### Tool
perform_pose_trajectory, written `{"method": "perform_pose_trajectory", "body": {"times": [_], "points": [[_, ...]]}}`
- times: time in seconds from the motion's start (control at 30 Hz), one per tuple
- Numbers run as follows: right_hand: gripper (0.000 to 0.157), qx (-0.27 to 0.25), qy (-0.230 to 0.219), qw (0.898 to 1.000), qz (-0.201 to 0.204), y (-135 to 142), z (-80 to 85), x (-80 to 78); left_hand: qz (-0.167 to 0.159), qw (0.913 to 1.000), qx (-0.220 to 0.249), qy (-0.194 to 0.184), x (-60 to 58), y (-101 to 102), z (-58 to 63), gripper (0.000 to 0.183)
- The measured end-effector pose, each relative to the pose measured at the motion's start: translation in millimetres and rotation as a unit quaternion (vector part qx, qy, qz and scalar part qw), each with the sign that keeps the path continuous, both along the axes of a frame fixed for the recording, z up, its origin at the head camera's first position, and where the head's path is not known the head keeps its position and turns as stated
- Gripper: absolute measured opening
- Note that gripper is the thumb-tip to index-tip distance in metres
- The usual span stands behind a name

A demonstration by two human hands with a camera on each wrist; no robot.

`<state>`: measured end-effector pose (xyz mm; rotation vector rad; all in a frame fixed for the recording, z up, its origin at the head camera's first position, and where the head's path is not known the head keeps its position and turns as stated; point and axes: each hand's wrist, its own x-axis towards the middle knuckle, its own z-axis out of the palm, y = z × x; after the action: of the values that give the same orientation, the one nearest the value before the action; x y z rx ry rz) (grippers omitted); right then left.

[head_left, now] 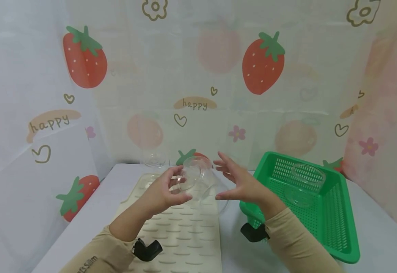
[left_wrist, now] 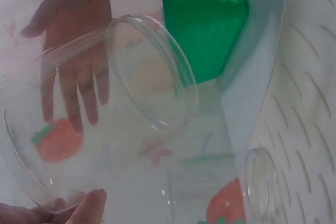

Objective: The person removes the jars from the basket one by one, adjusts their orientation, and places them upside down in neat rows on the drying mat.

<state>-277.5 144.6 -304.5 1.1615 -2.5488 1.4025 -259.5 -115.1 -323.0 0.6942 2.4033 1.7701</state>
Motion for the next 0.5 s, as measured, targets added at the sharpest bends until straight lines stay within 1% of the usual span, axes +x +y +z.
{"method": "perform_pose_trajectory", "body": {"times": [0.1, 0.2, 0.33, 0.4, 0.5], "points": [[0.107, 0.009, -0.012, 1.000, 0.010, -4.6, -7.6, 0.0, -0.006, 0.9995, -0.022, 0.020, 0.3, -0.4, 0.6, 0.085], [0.107, 0.018, -0.024, 0.999, 0.018, -8.7, -14.4, 1.0, -0.012, 0.9989, -0.035, 0.030, 1.8, 0.2, 1.0, 0.085], [0.106, 0.021, -0.039, 0.999, 0.024, -12.9, -20.7, 2.3, -0.021, 0.9985, -0.037, 0.035, 3.8, 1.0, 1.0, 0.085], [0.104, 0.025, -0.035, 0.999, 0.024, -14.2, -22.8, 3.0, -0.024, 0.9983, -0.038, 0.037, 4.9, 1.1, 0.7, 0.086], [0.094, 0.041, -0.022, 0.999, 0.012, -15.4, -25.8, 3.3, -0.023, 0.9980, -0.043, 0.040, 6.3, 1.0, 0.6, 0.088]]}}
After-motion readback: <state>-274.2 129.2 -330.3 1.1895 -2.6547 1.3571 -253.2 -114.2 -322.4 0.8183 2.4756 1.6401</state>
